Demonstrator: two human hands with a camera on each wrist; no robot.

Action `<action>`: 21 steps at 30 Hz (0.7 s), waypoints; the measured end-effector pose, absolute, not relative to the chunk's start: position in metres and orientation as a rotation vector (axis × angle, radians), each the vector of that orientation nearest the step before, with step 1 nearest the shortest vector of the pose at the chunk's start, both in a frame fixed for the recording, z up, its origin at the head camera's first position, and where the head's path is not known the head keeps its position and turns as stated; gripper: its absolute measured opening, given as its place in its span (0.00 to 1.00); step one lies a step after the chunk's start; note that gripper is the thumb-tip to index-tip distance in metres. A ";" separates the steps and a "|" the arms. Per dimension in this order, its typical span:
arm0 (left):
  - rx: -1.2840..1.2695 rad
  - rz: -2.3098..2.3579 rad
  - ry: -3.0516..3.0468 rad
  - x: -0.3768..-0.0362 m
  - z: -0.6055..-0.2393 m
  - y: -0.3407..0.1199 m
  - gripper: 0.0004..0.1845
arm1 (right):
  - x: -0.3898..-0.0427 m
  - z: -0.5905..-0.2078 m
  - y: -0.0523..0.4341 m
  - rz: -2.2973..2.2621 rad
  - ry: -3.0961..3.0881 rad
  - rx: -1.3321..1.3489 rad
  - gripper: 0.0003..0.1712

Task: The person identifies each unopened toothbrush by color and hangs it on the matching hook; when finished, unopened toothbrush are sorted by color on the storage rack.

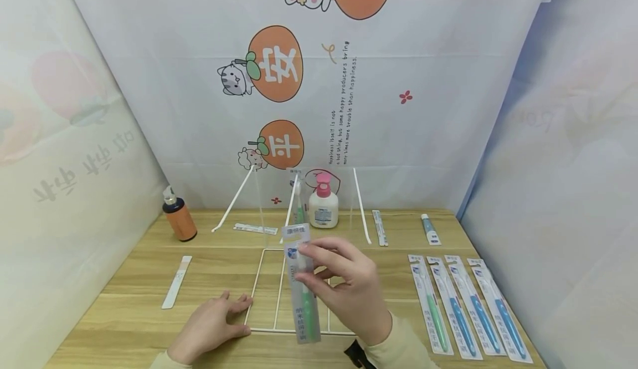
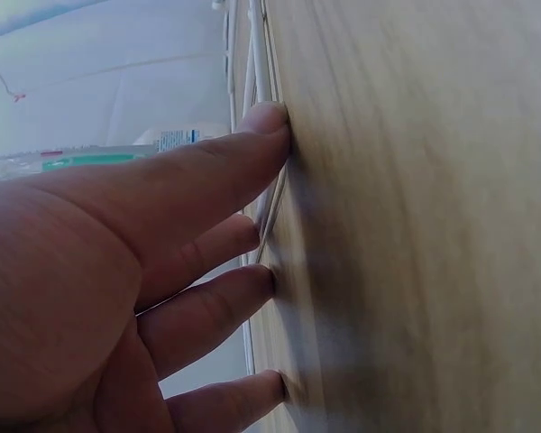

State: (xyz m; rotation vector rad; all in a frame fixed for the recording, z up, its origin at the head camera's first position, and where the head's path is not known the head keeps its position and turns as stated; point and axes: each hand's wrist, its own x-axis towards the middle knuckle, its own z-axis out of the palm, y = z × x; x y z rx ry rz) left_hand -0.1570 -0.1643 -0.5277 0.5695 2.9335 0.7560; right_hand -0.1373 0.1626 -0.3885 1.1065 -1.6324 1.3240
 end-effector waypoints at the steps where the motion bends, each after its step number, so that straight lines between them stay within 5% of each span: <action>1: 0.569 0.754 2.934 -0.157 -0.528 -0.164 0.33 | -0.137 -0.388 0.159 1.319 -1.624 1.117 0.19; 21: 0.595 0.756 2.936 -0.158 -0.530 -0.167 0.33 | -0.160 -0.407 0.138 1.222 -1.720 1.029 0.19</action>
